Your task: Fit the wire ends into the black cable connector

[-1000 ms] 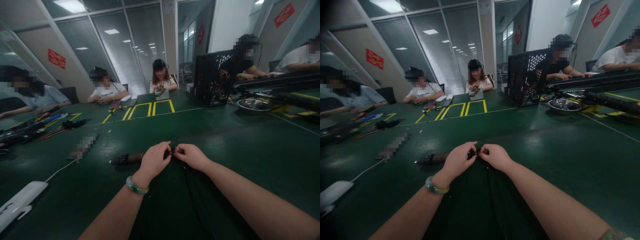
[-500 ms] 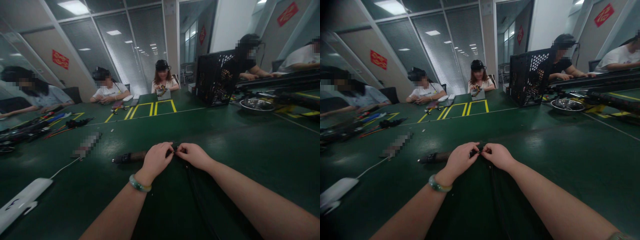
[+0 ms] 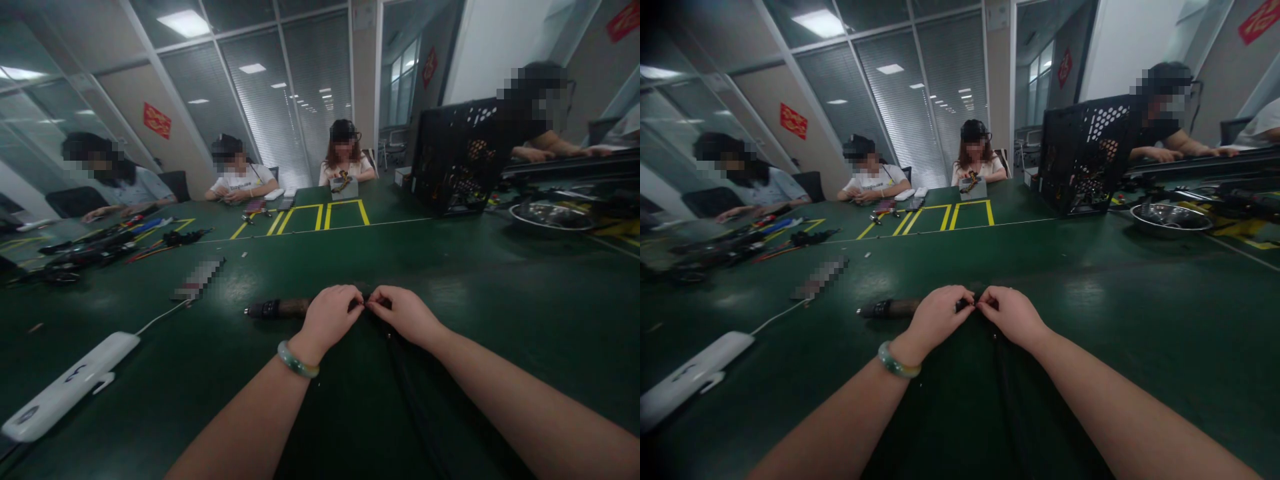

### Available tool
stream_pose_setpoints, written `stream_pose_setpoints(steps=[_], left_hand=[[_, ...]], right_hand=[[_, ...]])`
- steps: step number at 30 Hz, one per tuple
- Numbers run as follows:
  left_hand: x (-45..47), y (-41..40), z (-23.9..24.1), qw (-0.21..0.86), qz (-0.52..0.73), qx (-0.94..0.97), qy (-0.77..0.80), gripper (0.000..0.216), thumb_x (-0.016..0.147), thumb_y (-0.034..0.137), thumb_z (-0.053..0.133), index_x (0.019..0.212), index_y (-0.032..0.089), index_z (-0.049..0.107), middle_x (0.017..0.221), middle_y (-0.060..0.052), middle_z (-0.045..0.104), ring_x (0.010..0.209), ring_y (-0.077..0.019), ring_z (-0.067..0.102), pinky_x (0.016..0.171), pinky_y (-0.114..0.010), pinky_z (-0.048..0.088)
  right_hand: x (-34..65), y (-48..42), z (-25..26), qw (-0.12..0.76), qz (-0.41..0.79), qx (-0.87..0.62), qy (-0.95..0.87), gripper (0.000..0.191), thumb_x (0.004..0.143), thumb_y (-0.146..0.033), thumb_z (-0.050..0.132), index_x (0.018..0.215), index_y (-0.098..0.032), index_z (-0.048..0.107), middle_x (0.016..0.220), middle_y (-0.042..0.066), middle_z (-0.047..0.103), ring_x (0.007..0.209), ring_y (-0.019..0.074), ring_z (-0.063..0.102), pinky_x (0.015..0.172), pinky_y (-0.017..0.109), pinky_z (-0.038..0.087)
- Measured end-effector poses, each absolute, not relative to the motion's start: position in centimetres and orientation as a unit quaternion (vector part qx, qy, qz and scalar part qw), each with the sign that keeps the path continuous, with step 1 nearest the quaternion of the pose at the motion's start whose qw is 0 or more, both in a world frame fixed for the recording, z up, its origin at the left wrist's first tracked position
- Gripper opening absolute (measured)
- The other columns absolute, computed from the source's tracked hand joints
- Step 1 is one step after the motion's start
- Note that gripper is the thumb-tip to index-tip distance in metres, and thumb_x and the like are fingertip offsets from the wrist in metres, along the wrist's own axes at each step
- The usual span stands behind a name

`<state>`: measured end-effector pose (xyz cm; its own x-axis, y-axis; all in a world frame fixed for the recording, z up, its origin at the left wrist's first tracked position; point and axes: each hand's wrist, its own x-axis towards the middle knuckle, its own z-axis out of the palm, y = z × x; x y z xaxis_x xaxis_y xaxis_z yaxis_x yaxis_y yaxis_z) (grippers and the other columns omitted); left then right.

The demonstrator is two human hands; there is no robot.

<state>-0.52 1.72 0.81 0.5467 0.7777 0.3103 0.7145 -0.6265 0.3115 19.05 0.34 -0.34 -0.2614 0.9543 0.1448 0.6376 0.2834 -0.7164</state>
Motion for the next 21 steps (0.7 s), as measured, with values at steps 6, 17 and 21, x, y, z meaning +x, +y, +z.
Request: stream_pose_setpoints(steps=[6, 17, 21], left_hand=[[-0.3, 1.8, 0.8, 0.054, 0.220, 0.869, 0.440, 0.011, 0.088, 0.028, 0.058, 0.098, 0.023, 0.060, 0.098, -0.001, 0.064, 0.093, -0.0192, 0.059, 0.087, -0.038, 0.046], [-0.6, 1.6, 0.5, 0.072, 0.246, 0.862, 0.436, 0.010, 0.086, 0.024, 0.060, 0.095, 0.021, 0.059, 0.097, -0.001, 0.063, 0.091, -0.0184, 0.059, 0.086, -0.036, 0.047], [-0.7, 1.6, 0.5, 0.078, 0.244, 0.865, 0.432, 0.011, 0.087, 0.025, 0.058, 0.097, 0.021, 0.060, 0.097, -0.002, 0.064, 0.092, -0.0190, 0.059, 0.087, -0.037, 0.046]], right_hand=[[19.5, 1.3, -0.5, 0.306, 0.250, -0.580, -0.713, 0.014, 0.088, -0.031, 0.056, 0.087, -0.020, 0.065, 0.082, 0.001, 0.067, 0.072, 0.0164, 0.060, 0.061, 0.026, 0.040], [18.8, 0.2, 0.2, 0.275, 0.291, -0.545, -0.737, 0.011, 0.088, -0.028, 0.056, 0.088, -0.022, 0.065, 0.084, -0.001, 0.067, 0.073, 0.0156, 0.061, 0.061, 0.025, 0.042], [18.8, 0.1, 0.3, 0.269, 0.287, -0.555, -0.733, 0.009, 0.087, -0.026, 0.056, 0.087, -0.021, 0.064, 0.083, 0.000, 0.067, 0.072, 0.0156, 0.061, 0.060, 0.025, 0.042]])
